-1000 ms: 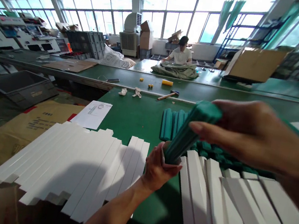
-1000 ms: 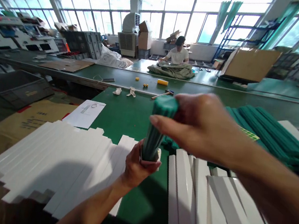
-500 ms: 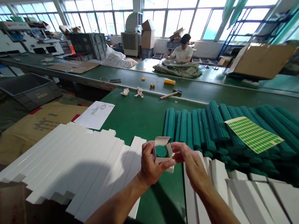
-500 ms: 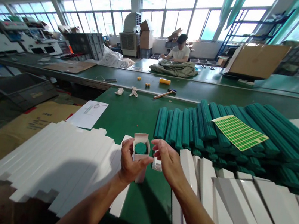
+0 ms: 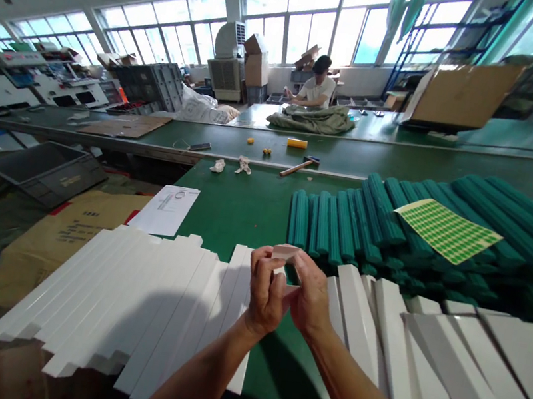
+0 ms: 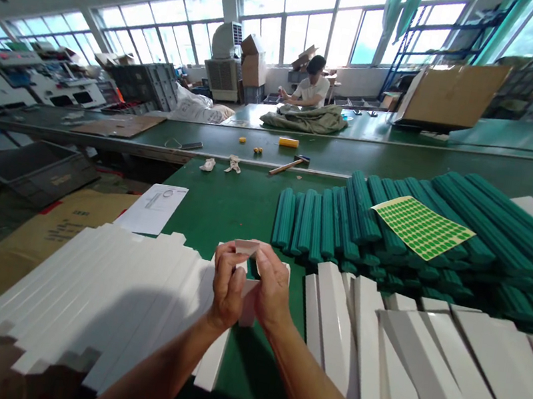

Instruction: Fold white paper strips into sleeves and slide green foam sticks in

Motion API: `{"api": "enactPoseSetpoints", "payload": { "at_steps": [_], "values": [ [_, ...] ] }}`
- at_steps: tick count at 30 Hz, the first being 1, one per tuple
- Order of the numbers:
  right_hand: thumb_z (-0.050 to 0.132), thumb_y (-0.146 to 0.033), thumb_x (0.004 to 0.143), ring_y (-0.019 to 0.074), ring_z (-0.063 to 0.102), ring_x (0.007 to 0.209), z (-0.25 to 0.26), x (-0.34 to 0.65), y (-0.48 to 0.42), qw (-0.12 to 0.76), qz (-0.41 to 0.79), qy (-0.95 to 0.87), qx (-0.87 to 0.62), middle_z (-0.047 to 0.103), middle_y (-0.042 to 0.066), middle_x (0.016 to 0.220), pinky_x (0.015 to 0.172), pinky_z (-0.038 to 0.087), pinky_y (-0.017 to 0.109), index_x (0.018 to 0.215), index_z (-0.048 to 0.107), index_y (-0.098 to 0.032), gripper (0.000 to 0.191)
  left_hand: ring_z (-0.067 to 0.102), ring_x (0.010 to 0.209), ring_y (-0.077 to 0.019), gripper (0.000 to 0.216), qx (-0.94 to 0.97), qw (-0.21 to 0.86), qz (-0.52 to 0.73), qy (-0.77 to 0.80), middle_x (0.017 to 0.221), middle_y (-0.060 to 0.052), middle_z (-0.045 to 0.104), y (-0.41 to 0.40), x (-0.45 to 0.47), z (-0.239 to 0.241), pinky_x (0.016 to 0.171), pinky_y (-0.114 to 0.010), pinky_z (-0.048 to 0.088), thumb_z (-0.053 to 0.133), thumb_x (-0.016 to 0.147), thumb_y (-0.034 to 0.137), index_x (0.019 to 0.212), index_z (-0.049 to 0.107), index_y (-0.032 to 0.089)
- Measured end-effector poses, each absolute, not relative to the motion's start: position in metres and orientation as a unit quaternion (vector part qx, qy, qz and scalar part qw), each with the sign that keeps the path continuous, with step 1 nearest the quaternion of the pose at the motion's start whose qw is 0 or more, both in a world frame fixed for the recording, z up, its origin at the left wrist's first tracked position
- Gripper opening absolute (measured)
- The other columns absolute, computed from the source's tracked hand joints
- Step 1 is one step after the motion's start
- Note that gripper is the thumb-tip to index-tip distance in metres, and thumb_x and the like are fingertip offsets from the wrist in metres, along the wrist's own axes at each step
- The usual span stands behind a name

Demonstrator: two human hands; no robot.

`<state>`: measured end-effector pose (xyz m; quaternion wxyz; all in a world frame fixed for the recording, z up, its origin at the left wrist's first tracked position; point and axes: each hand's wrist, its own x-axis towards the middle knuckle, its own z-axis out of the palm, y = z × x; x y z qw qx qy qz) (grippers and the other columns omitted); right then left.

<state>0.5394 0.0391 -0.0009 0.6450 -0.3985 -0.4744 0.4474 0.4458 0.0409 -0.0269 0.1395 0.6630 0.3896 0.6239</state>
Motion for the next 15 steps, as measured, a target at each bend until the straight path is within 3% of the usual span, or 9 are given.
{"api": "enactPoseSetpoints", "payload": {
  "at_steps": [4,7,10,13,15],
  "values": [
    [0.055,-0.028,0.086,0.0191,0.061,0.095,-0.002,0.536,0.042,0.651,0.448,-0.469,-0.394,0.067,0.003,0.100,0.088,0.046,0.031,0.101,0.067,-0.023,0.019,0.049,0.107,-0.0219,0.021,0.646,0.164,0.630,0.398,0.107,-0.008,0.047,0.042,0.447,-0.024,0.092,-0.039,0.046,0.039,0.095,0.035,0.098,0.052,0.020],
    [0.056,-0.025,0.082,0.0189,0.060,0.089,-0.001,0.534,0.045,0.676,0.434,-0.449,-0.390,0.066,0.003,0.094,0.082,0.048,0.031,0.086,0.066,-0.022,0.012,0.053,0.099,-0.0188,0.025,0.617,0.182,0.666,0.378,0.107,-0.008,0.046,0.042,0.447,-0.023,0.084,-0.034,0.049,0.045,0.093,0.036,0.113,0.043,0.021],
    [0.051,-0.026,0.080,0.0206,0.061,0.086,-0.003,0.533,0.048,0.699,0.435,-0.448,-0.347,0.066,0.006,0.091,0.077,0.050,0.033,0.072,0.064,-0.019,0.016,0.054,0.100,-0.0207,0.037,0.672,0.128,0.629,0.370,0.108,-0.010,0.049,0.042,0.441,-0.019,0.086,-0.037,0.049,0.039,0.095,0.041,0.124,0.044,0.019],
    [0.044,-0.029,0.081,0.0242,0.063,0.092,-0.008,0.535,0.048,0.717,0.433,-0.446,-0.315,0.067,0.008,0.095,0.082,0.050,0.038,0.078,0.067,-0.018,0.026,0.053,0.106,-0.0247,0.053,0.745,0.070,0.567,0.345,0.113,-0.014,0.052,0.044,0.430,-0.009,0.089,-0.042,0.048,0.024,0.097,0.051,0.123,0.053,0.015],
    [0.040,-0.032,0.083,0.0260,0.063,0.100,-0.016,0.538,0.045,0.709,0.443,-0.452,-0.312,0.067,0.010,0.104,0.088,0.049,0.040,0.097,0.067,-0.018,0.033,0.054,0.109,-0.0246,0.047,0.764,0.056,0.543,0.343,0.115,-0.015,0.054,0.046,0.421,-0.002,0.091,-0.042,0.049,0.030,0.098,0.046,0.123,0.054,0.014]
  ]
}}
